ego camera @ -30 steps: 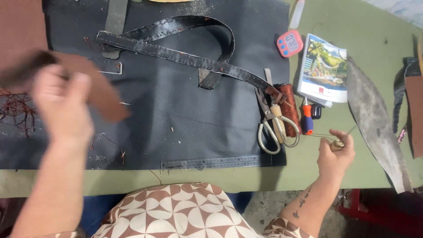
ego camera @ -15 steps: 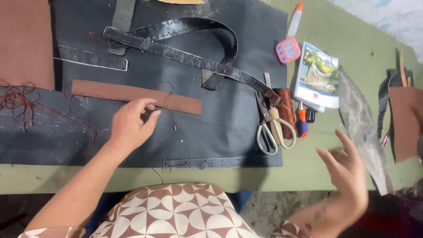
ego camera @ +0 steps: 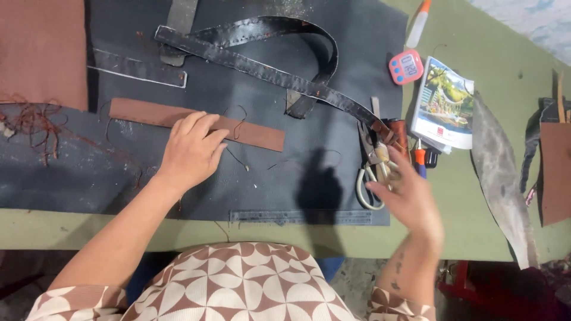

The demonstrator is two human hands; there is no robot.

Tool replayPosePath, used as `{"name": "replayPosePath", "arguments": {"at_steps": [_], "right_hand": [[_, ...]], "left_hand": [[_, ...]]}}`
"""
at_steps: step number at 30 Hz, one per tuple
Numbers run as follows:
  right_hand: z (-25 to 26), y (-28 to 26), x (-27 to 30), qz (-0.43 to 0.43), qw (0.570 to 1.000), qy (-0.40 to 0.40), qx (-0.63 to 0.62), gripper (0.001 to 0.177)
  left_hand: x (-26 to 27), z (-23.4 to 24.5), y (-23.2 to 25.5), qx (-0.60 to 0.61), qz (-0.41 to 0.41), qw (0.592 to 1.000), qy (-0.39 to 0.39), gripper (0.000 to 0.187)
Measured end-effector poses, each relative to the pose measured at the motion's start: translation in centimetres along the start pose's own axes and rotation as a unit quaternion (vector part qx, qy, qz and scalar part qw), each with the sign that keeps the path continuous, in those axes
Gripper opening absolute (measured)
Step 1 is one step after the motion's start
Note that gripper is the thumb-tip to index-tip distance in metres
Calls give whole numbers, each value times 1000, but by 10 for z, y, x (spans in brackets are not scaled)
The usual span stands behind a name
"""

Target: Using a hand awl to punch a series of holes into a leather strap for preparation for stitching.

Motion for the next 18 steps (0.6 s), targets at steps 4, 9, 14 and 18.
{"name": "replayPosePath", "arguments": {"at_steps": [4,9,14,18], "right_hand": [[-63,-1,-3,143,986,-84,-32,92],[-161,-20,-3,182,960,-141,-158,65],[-221,-13,1,101,926,-187,-313,60],[-241,0,6,79,923,-172,-334,56]], "left_hand": [[-2,-20,0,4,-4,1000,-11,11],[0,-49,-1,10,2,1000,-13,14],[-7,-48,7,51,87,994,-53,19],[-17,-35,10,72,119,988,-69,20]]}}
Point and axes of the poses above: each hand's wrist, its own x-axis away from the middle knuckle, its own z-axis out of the back of the hand, y = z × x, the point moved 2 cm from there along -x, towards the middle knuckle, and after that the axes turned 11 degrees about y, right-handed, at the moved point
